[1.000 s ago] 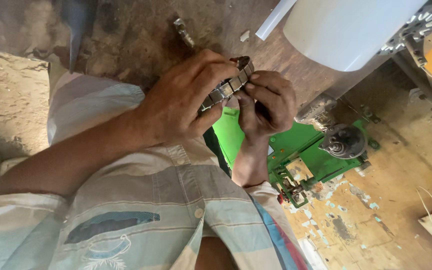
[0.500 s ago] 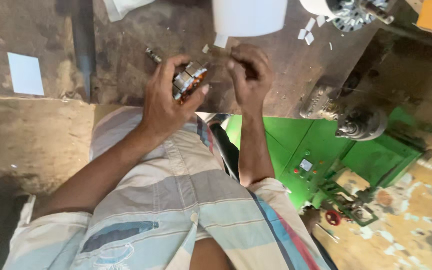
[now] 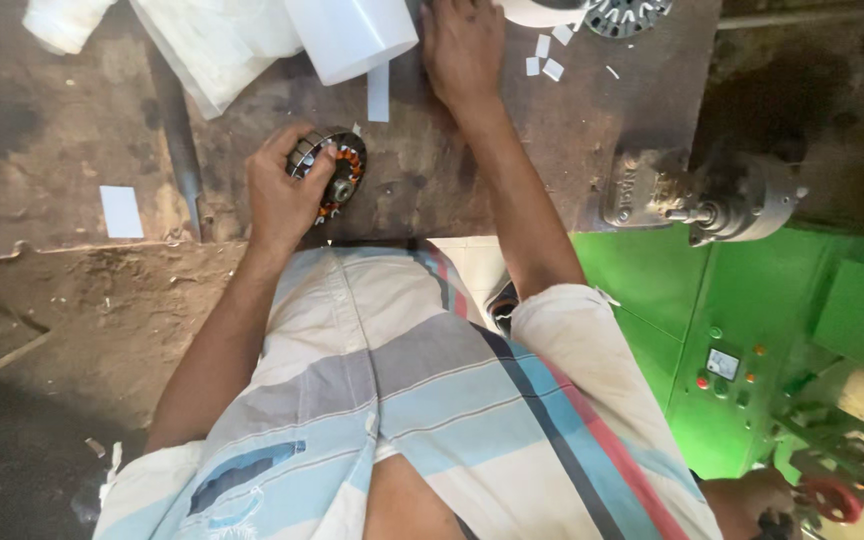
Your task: The person assembles a circular motor component by inserting small white rectangular pieces into slots around a copper-wound rotor. They repeatedly pick up pieces from a workbench and place them into the rotor, rotating the part as needed to access different slots.
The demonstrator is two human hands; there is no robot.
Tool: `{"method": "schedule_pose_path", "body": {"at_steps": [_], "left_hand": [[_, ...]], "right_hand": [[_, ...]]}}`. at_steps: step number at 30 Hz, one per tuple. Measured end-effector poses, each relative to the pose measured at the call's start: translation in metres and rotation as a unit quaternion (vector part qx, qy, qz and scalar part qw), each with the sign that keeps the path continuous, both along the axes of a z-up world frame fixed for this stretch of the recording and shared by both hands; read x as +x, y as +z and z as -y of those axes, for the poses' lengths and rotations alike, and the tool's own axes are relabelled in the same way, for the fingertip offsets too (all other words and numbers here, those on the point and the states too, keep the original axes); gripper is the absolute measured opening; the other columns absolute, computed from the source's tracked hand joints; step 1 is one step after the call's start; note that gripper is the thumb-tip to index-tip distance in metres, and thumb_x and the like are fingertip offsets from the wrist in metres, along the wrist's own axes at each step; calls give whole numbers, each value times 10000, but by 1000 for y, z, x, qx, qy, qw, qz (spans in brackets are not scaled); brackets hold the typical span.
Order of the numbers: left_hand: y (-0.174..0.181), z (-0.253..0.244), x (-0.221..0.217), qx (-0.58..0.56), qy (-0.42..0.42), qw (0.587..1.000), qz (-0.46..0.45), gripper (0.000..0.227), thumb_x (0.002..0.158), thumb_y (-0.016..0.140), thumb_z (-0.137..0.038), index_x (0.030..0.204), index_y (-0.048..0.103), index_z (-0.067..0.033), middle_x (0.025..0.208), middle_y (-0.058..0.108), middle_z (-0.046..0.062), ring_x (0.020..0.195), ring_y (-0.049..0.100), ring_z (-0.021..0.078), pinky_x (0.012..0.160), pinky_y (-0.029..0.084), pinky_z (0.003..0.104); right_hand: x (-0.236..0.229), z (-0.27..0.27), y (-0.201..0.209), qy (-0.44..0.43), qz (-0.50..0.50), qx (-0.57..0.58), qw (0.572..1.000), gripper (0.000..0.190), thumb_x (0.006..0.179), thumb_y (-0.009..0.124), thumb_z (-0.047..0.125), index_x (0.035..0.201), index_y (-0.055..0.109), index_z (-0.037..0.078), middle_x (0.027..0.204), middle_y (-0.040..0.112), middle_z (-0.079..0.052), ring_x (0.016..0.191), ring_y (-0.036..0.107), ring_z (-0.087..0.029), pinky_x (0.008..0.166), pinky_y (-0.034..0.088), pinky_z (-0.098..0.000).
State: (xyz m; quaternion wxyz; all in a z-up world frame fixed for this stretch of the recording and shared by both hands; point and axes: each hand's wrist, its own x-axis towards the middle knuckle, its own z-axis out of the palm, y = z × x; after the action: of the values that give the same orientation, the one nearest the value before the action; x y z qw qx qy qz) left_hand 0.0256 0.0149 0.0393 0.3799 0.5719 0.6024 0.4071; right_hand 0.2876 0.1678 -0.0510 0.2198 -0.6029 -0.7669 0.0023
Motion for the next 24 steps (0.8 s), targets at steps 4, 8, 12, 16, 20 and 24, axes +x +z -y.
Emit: {"method": "schedule_pose_path", "body": {"at_steps": [4, 8, 12, 16, 20, 24], "left_hand": [[5, 0, 1, -64, 7, 997, 33, 231, 902, 763, -175, 1026, 718, 14, 872, 748, 138, 770, 683, 173, 708, 539, 330], [11, -14, -11, -110, -48, 993, -9, 296, 829, 808, -134, 1072, 701, -2, 933, 759, 143, 799, 700, 198, 728, 541, 337], [4, -24, -10, -87, -163, 983, -22, 584, 755, 833, -44, 1281, 583, -2, 1110, 732, 163, 999, 730, 234, 884, 577, 342], [-2, -15, -16, -106, -134, 985, 0, 532, 831, 799, -18, 1320, 589, -20, 1187, 753, 161, 1100, 768, 260, 954, 612, 362], [-16, 6, -13, -70, -65, 991, 89, 549, 864, 811, -9, 1347, 550, -15, 1292, 714, 174, 1208, 715, 264, 1060, 576, 381], [-28, 18, -15, 23, -60, 996, 70, 504, 917, 778, 1, 1365, 548, -15, 1315, 650, 189, 1246, 639, 271, 1126, 507, 404]], "right_hand": [[23, 107, 51, -11, 32, -124, 992, 577, 1043, 670, 309, 1507, 460, 37, 1523, 529, -217, 1407, 402, -443, 1142, 339, -570], [27, 208, 79, 44, 1, -183, 982, 917, 694, 819, 438, 1421, 497, -19, 1396, 516, -290, 1294, 420, -464, 1021, 308, -605], [41, 254, 51, 104, 5, -44, 994, 370, 969, 790, 192, 1306, 702, 67, 1275, 707, -86, 1188, 623, -274, 1033, 428, -456], [60, 279, 31, 123, 21, -45, 991, 389, 806, 761, 81, 1192, 755, 39, 1154, 758, -110, 1033, 653, -261, 926, 474, -435], [40, 280, 39, -48, -209, -97, 972, 248, 916, 711, -45, 1153, 751, 12, 1160, 727, -134, 1080, 703, -224, 870, 589, -371], [-30, 244, 50, -70, -489, -115, 862, 202, 879, 783, -96, 1072, 745, -50, 1237, 649, -185, 1101, 706, -238, 891, 633, -310]]}}
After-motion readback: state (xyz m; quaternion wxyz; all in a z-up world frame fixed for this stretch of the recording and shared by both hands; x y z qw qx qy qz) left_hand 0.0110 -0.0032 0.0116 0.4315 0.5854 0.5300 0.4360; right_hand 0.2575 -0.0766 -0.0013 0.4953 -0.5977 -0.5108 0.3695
